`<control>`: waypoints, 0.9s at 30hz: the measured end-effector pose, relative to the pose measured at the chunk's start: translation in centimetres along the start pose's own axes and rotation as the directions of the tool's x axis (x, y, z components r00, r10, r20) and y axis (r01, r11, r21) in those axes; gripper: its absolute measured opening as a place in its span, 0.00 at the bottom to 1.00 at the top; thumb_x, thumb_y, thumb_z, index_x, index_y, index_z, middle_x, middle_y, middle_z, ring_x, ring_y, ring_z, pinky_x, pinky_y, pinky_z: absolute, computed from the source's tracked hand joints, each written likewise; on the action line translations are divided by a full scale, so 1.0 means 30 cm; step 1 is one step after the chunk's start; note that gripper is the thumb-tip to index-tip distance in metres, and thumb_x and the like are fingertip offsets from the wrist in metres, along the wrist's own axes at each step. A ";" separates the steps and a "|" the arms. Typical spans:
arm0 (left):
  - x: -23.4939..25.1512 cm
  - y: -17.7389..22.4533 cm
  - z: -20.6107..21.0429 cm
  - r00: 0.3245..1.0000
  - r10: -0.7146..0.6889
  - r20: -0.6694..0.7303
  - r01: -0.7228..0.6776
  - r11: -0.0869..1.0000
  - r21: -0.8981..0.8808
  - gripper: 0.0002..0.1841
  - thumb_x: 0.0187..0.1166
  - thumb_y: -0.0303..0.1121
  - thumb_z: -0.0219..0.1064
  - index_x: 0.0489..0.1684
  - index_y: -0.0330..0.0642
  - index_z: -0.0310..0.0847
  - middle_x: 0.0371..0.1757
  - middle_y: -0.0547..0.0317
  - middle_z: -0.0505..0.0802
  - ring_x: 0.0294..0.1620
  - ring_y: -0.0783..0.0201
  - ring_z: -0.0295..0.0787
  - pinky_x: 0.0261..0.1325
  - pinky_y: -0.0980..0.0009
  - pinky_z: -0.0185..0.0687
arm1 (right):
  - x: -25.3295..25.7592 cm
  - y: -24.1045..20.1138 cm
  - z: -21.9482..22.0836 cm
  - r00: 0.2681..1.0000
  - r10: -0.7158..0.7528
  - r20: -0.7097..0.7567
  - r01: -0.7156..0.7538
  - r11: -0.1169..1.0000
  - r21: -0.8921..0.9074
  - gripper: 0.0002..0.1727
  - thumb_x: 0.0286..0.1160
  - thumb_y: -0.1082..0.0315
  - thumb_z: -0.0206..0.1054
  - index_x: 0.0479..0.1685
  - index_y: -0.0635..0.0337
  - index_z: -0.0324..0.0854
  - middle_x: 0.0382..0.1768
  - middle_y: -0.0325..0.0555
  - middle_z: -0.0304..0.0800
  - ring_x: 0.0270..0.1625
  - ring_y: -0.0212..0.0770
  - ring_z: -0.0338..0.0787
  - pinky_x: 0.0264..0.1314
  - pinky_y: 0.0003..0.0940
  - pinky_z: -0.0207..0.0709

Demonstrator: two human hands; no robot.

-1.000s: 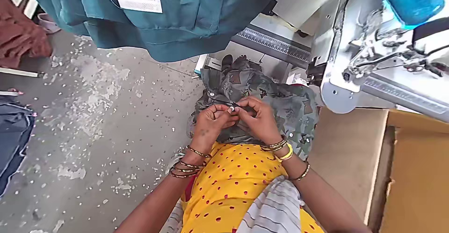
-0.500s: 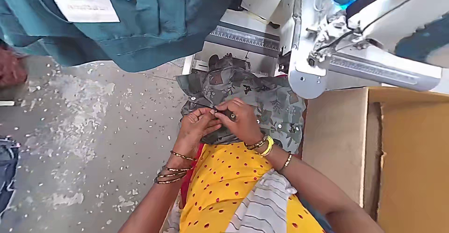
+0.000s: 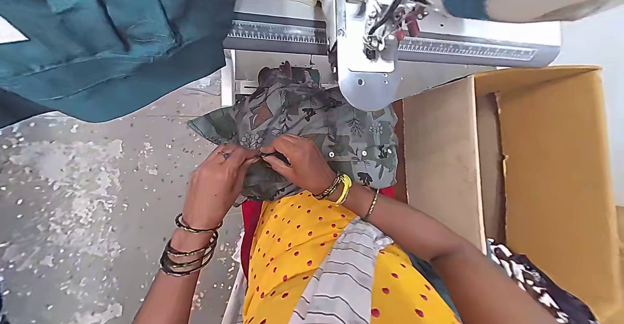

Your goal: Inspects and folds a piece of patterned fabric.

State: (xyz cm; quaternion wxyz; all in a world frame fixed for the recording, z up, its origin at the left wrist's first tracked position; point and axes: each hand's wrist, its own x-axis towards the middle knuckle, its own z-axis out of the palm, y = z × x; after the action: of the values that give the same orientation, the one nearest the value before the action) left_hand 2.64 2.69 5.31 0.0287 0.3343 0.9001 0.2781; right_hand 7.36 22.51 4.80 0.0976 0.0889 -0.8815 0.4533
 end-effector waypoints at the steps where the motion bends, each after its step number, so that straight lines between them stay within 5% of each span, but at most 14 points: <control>1: 0.002 0.005 0.004 1.000 0.002 -0.007 -0.002 1.000 -0.010 0.17 0.87 0.39 0.59 0.44 0.35 0.90 0.42 0.40 0.94 0.47 0.40 0.93 0.47 0.45 0.86 | -0.001 0.004 -0.003 1.000 0.013 0.000 -0.013 1.000 0.005 0.04 0.68 0.74 0.75 0.36 0.66 0.92 0.35 0.50 0.94 0.41 0.45 0.95 0.44 0.39 0.88; 7: 0.006 -0.006 0.006 0.999 0.044 0.005 -0.044 0.999 -0.029 0.20 0.87 0.41 0.58 0.46 0.32 0.89 0.41 0.39 0.92 0.45 0.40 0.90 0.51 0.47 0.83 | 0.001 0.008 -0.001 0.999 0.045 0.008 -0.045 0.999 0.023 0.02 0.70 0.75 0.75 0.35 0.65 0.92 0.33 0.49 0.94 0.40 0.45 0.94 0.44 0.40 0.88; 11: 0.008 0.009 0.003 0.998 0.061 -0.008 -0.061 0.998 -0.001 0.19 0.86 0.39 0.57 0.39 0.29 0.87 0.35 0.37 0.91 0.39 0.40 0.89 0.45 0.48 0.82 | 0.002 0.007 0.003 0.998 0.052 -0.030 -0.050 0.998 0.043 0.01 0.66 0.77 0.75 0.30 0.66 0.90 0.30 0.50 0.92 0.37 0.45 0.93 0.39 0.41 0.87; 17: 0.016 0.110 0.070 0.966 -0.097 -0.238 0.128 0.985 0.119 0.16 0.79 0.33 0.60 0.30 0.25 0.81 0.32 0.31 0.88 0.38 0.31 0.88 0.40 0.42 0.79 | 0.015 -0.040 0.040 0.988 0.026 -0.150 -0.024 1.000 0.017 0.04 0.65 0.81 0.71 0.32 0.66 0.90 0.30 0.50 0.91 0.37 0.45 0.93 0.38 0.39 0.88; 19: -0.002 0.047 0.113 0.932 -0.002 -0.363 0.078 0.978 0.195 0.14 0.81 0.32 0.62 0.36 0.26 0.84 0.36 0.31 0.88 0.42 0.32 0.87 0.44 0.45 0.80 | 0.010 -0.048 0.033 0.999 -0.002 -0.042 0.001 1.000 -0.012 0.08 0.69 0.79 0.70 0.43 0.64 0.92 0.41 0.50 0.95 0.48 0.46 0.95 0.52 0.42 0.89; 20: -0.025 -0.026 0.114 0.926 0.033 -0.377 0.057 0.973 0.225 0.12 0.83 0.30 0.63 0.44 0.28 0.87 0.45 0.30 0.90 0.51 0.32 0.88 0.52 0.45 0.82 | 0.002 -0.045 0.011 0.995 0.006 0.095 -0.003 0.999 -0.038 0.13 0.73 0.74 0.71 0.56 0.61 0.91 0.54 0.48 0.96 0.62 0.46 0.93 0.68 0.46 0.83; 22: -0.102 -0.201 0.065 0.951 -0.128 -0.282 0.196 0.954 0.228 0.14 0.86 0.29 0.61 0.62 0.30 0.84 0.71 0.25 0.82 0.78 0.28 0.74 0.79 0.38 0.68 | -0.033 -0.018 -0.055 0.928 0.055 0.368 -0.023 0.996 -0.089 0.23 0.78 0.62 0.71 0.73 0.52 0.84 0.78 0.43 0.82 0.87 0.47 0.71 0.91 0.59 0.54; 23: -0.148 -0.285 0.026 0.931 -0.298 -0.212 0.341 0.916 0.210 0.18 0.84 0.28 0.61 0.69 0.30 0.80 0.80 0.21 0.72 0.86 0.25 0.61 0.85 0.34 0.56 | -0.063 0.018 -0.091 0.925 0.055 0.377 -0.021 0.996 -0.092 0.20 0.79 0.59 0.70 0.69 0.50 0.87 0.79 0.42 0.81 0.89 0.49 0.68 0.92 0.63 0.49; 25: -0.238 -0.394 -0.040 0.772 -0.623 -0.127 0.636 0.757 0.152 0.20 0.81 0.28 0.66 0.68 0.28 0.80 0.78 0.16 0.72 0.83 0.19 0.61 0.83 0.28 0.53 | -0.133 0.104 -0.169 0.972 0.116 0.203 -0.100 0.991 -0.088 0.14 0.82 0.59 0.67 0.53 0.54 0.94 0.72 0.44 0.88 0.84 0.51 0.75 0.88 0.58 0.61; 27: -0.291 -0.406 -0.061 0.697 -0.713 -0.071 0.717 0.694 0.071 0.16 0.86 0.32 0.63 0.63 0.30 0.85 0.67 0.21 0.84 0.74 0.21 0.74 0.75 0.28 0.63 | -0.180 0.162 -0.238 0.970 0.244 -0.010 -0.244 0.965 -0.092 0.13 0.82 0.63 0.65 0.49 0.61 0.93 0.62 0.50 0.92 0.76 0.51 0.83 0.81 0.52 0.74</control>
State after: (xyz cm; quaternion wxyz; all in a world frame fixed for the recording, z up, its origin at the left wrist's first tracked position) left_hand 1.84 -11.16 -0.65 0.1019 -0.0462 0.9714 0.2093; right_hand 12.02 31.49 3.70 0.0443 -0.0247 -0.9059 0.4205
